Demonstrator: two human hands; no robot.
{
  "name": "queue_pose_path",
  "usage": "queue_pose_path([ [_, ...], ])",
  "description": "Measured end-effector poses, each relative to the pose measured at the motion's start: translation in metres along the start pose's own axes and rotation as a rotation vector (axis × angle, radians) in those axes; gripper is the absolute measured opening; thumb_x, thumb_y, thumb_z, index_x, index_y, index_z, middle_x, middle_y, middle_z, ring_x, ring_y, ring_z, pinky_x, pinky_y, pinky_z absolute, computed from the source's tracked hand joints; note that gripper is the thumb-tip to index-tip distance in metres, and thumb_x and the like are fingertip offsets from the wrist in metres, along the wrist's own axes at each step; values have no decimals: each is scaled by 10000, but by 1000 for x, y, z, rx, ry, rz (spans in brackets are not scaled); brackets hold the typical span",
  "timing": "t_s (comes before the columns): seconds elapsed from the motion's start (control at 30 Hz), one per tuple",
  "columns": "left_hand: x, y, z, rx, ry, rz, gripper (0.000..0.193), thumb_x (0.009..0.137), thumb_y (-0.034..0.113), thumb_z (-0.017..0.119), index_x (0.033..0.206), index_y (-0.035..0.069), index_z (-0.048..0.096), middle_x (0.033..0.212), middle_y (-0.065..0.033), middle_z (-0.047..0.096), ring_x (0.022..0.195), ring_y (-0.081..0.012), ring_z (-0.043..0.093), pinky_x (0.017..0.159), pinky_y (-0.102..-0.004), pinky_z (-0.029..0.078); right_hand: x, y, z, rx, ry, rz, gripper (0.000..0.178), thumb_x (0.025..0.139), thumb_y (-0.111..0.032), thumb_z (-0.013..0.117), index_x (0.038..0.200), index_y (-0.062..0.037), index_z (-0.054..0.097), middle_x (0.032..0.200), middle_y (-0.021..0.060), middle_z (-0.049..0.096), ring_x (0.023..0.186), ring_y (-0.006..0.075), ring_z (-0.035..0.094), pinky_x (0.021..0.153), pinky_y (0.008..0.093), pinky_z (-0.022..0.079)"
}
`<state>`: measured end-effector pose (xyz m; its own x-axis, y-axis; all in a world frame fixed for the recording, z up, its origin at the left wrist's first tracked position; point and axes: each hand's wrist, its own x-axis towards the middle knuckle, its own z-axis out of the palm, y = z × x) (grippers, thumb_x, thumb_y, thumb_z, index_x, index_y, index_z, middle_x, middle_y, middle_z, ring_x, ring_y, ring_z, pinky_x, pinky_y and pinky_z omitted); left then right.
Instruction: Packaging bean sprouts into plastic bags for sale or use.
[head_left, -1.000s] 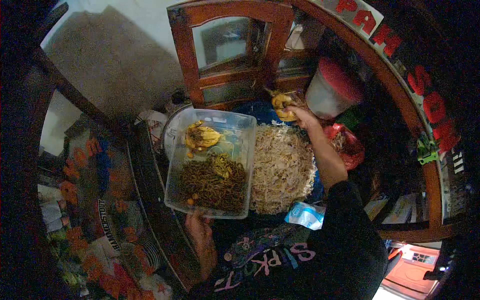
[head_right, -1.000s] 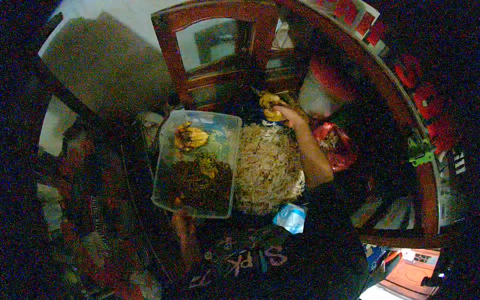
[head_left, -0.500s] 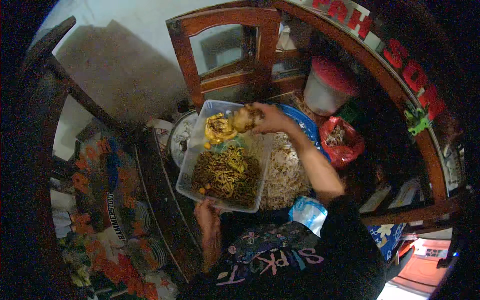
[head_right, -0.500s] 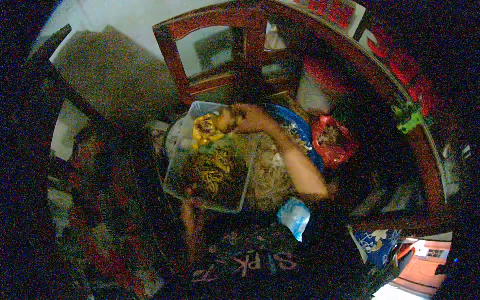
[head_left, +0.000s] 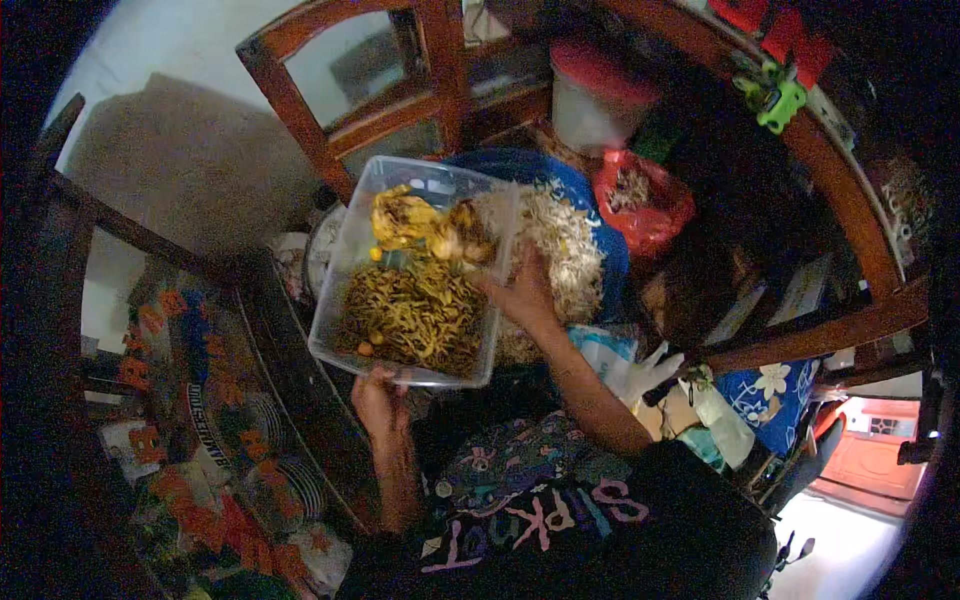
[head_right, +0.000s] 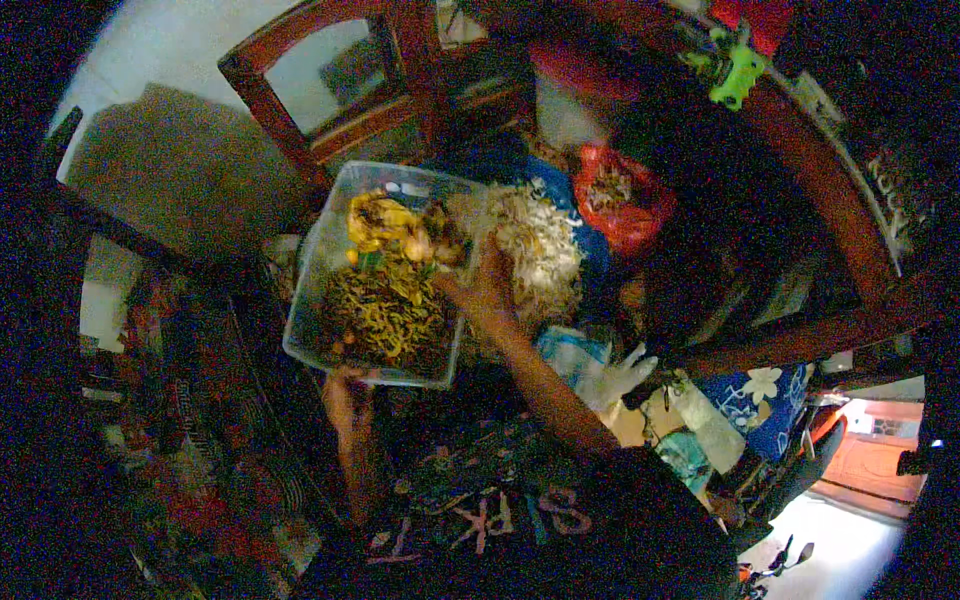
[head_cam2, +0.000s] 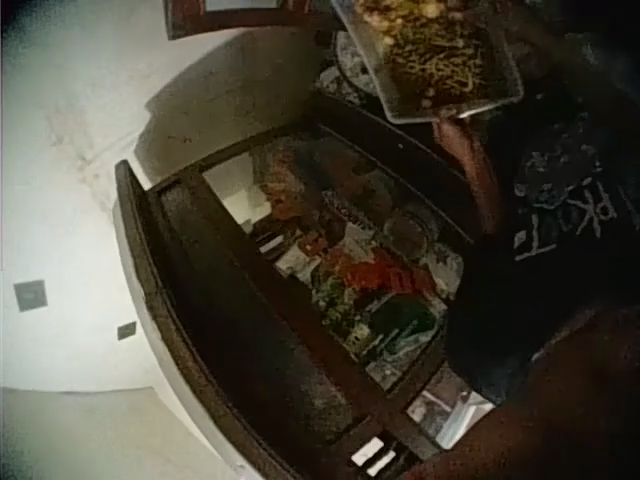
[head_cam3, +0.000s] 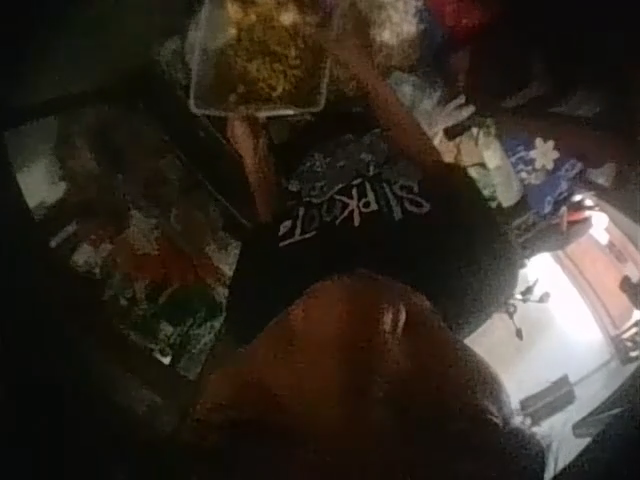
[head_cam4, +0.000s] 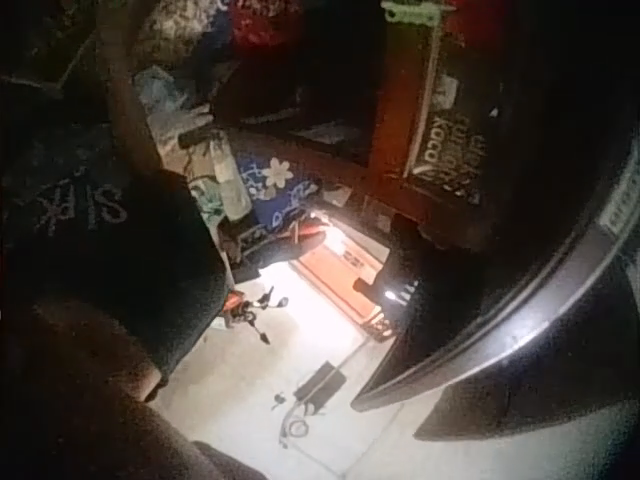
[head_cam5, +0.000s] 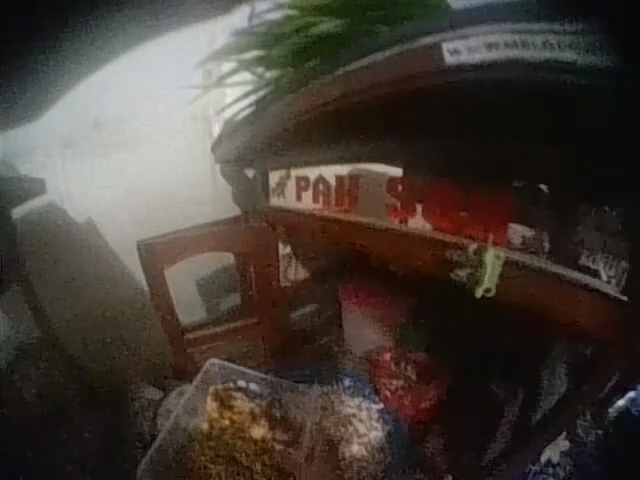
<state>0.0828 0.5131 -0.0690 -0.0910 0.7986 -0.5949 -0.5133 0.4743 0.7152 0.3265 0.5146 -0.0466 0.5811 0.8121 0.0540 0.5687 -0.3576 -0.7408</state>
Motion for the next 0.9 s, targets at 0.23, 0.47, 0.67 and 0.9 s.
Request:
queue_pose_path([
  [0.23,-28,18,29,6,-94,7,194,764,-44,532,940,17,480,671,-30,430,503,-149,445,483,-296,401,-55,65,18,701,-311,378,615,792,-29,638,1344,-34,366,1203,117,495,1099,203,480,940,343,394],
  [0.47,-45,60,89,93,-249,13,217,770,-63,551,701,94,418,769,-41,531,621,-158,526,547,-313,474,-45,-1,-59,869,14,222,435,798,-81,631,1193,-73,448,1072,97,529,1004,205,502,879,357,425],
  [0.67,19,77,204,228,-611,1,23,855,49,582,876,46,573,782,-29,569,678,-88,546,536,-251,505,24,0,-102,1003,333,3,210,783,79,522,945,-54,513,865,-3,537,772,90,513,687,240,435],
  [0.9,100,49,391,424,-1112,37,211,831,181,637,947,8,604,821,-61,592,720,-157,599,639,-312,568,119,-38,-149,933,830,149,189,779,12,587,800,-116,450,709,-30,411,613,84,401,554,244,343],
])
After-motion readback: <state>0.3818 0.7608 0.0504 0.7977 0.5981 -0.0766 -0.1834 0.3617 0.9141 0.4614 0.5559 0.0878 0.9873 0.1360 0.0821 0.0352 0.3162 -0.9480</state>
